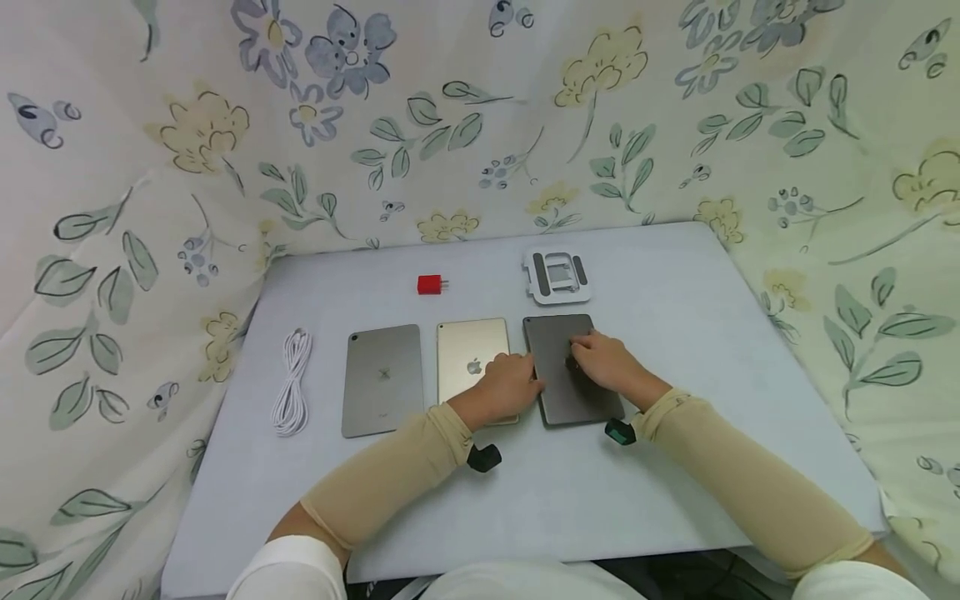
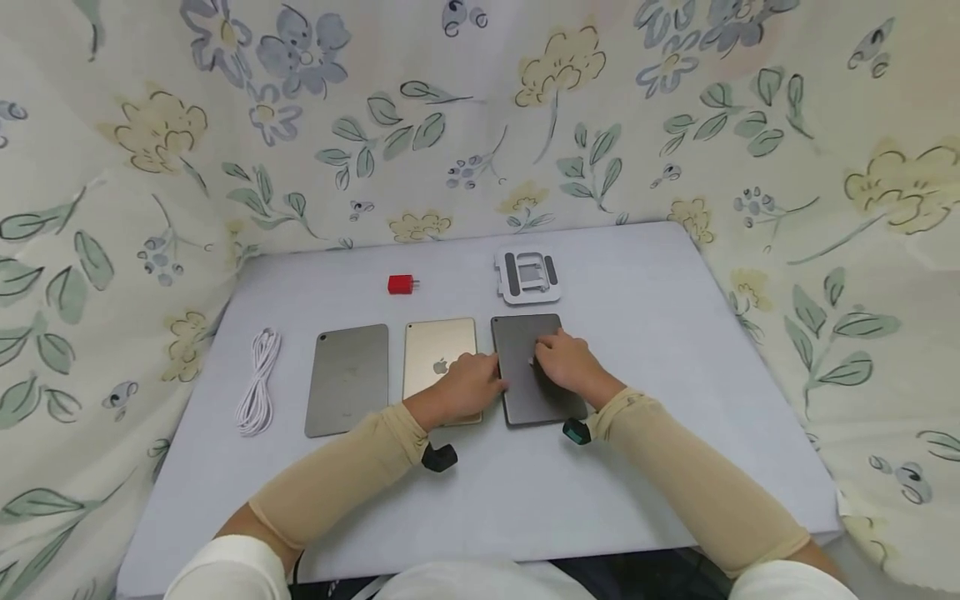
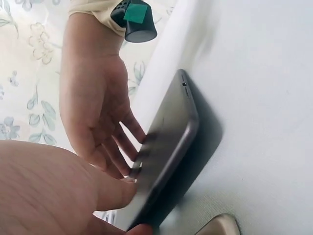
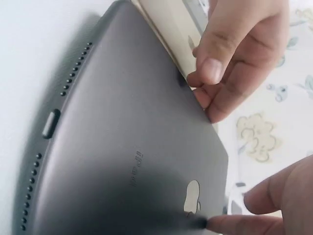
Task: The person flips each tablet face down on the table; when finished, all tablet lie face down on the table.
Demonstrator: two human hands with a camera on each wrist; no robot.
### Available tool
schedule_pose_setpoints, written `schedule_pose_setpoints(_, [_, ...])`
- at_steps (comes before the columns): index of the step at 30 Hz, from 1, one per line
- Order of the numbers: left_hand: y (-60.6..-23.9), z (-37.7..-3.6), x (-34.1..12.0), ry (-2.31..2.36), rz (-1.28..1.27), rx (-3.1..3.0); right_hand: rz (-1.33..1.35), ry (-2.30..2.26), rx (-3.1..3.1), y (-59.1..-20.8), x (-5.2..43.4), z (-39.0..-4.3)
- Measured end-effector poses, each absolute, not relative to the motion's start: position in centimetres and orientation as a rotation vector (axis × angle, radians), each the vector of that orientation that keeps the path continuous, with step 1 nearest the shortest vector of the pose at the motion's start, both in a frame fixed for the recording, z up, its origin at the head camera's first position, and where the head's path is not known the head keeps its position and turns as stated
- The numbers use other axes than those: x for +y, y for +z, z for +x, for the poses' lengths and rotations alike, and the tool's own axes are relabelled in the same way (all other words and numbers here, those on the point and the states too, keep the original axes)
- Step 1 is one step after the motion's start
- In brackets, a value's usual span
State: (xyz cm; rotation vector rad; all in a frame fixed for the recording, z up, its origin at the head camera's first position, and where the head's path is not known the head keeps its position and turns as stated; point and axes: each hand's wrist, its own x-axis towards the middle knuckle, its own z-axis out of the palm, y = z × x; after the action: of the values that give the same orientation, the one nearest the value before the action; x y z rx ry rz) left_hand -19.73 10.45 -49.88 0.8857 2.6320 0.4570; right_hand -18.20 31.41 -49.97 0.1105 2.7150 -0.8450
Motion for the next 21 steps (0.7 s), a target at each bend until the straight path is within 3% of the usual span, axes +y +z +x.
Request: schedule_pose_setpoints(21, [-49.1,-19.3,12.9,-0.055,0.986,2.69,0.077,-0.627,2.789,-49.5,30.8,-17.8])
